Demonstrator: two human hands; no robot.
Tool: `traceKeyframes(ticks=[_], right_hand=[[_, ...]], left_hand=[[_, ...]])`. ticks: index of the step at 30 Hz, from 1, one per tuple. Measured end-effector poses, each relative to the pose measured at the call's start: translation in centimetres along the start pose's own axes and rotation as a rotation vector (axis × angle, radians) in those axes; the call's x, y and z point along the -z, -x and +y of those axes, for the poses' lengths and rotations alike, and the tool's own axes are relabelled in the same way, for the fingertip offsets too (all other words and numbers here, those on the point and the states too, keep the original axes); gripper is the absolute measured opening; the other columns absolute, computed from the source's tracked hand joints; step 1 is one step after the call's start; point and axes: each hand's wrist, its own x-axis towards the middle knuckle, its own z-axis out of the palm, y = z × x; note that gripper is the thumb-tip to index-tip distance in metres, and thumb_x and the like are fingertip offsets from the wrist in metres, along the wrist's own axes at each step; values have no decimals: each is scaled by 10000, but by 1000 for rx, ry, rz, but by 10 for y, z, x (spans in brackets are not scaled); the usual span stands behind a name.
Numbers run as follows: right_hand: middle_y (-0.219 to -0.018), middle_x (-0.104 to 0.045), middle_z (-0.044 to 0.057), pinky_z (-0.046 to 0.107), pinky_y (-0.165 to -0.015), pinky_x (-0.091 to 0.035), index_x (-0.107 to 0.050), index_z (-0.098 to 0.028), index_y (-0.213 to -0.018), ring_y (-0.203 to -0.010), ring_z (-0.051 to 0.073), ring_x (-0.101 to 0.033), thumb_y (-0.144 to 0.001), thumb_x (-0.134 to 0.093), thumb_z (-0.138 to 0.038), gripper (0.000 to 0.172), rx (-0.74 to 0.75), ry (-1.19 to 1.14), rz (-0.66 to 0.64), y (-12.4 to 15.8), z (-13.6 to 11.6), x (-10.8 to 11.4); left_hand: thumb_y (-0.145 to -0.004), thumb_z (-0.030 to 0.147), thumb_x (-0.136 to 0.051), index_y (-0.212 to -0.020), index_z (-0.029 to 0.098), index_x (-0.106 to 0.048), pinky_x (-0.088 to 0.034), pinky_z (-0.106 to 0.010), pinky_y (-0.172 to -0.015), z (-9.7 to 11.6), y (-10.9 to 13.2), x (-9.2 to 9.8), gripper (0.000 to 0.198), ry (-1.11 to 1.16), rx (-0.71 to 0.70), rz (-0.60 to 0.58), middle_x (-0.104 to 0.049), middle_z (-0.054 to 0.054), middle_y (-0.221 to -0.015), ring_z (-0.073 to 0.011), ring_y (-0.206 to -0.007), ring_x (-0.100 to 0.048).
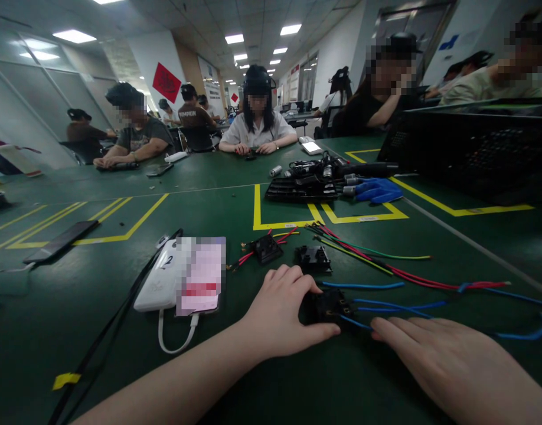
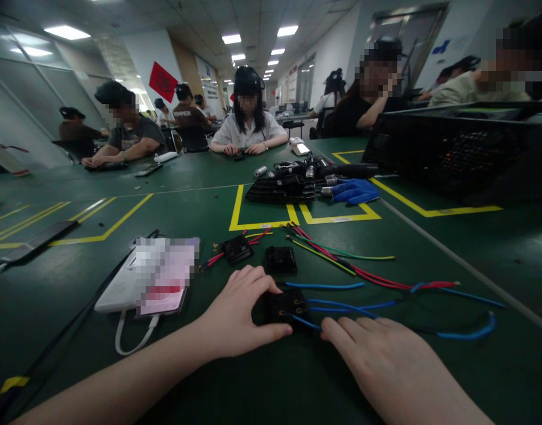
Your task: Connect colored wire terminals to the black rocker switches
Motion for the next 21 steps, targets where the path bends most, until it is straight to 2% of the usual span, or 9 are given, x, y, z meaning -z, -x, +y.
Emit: traceKeyframes(ticks=[3,6,12,14,21], right_hand=[[-818,-847,3,266,-579,-567,-799,-245,-979,-606,188,-764,-778,-482,83,499,72,29,-22,-8,-1,5],[-820,-843,0,258,-591,-562,-779,-244,-969,-613,186,-769,-789,-519,91,461,62,29,-23,-10,0,7],[-833,-836,28,316,-664,-559,-797,-224,-1004,-654,199,-747,-899,-425,55,477,136,98,144,-11,8,15],[-833,-833,34,340,-669,-550,-795,-233,-1013,-668,213,-740,-911,-427,38,468,143,129,165,-13,8,19],[-827,-845,23,327,-625,-576,-777,-236,-979,-629,201,-759,-823,-413,62,495,117,135,162,-8,0,13]], left_hand=[[-871,567,-942,-1114,224,-704,-502,-562,-1085,-1,0,-1,483,4,-5,10,-688,-70,-1183,-351,-1150,-628],[-864,551,-952,-1118,223,-708,-500,-567,-1088,-2,0,-2,481,1,-6,14,-687,-67,-1181,-351,-1159,-627],[-866,537,-958,-1148,213,-714,-495,-557,-1092,-2,0,-1,494,-4,6,-6,-684,-66,-1187,-347,-1162,-625],[-865,534,-959,-1151,213,-714,-495,-549,-1085,-2,0,-1,495,-5,2,-4,-682,-66,-1182,-347,-1164,-623],[-866,553,-963,-1152,215,-715,-488,-551,-1087,-2,-1,-1,508,1,2,-7,-684,-67,-1184,-347,-1162,-622]])
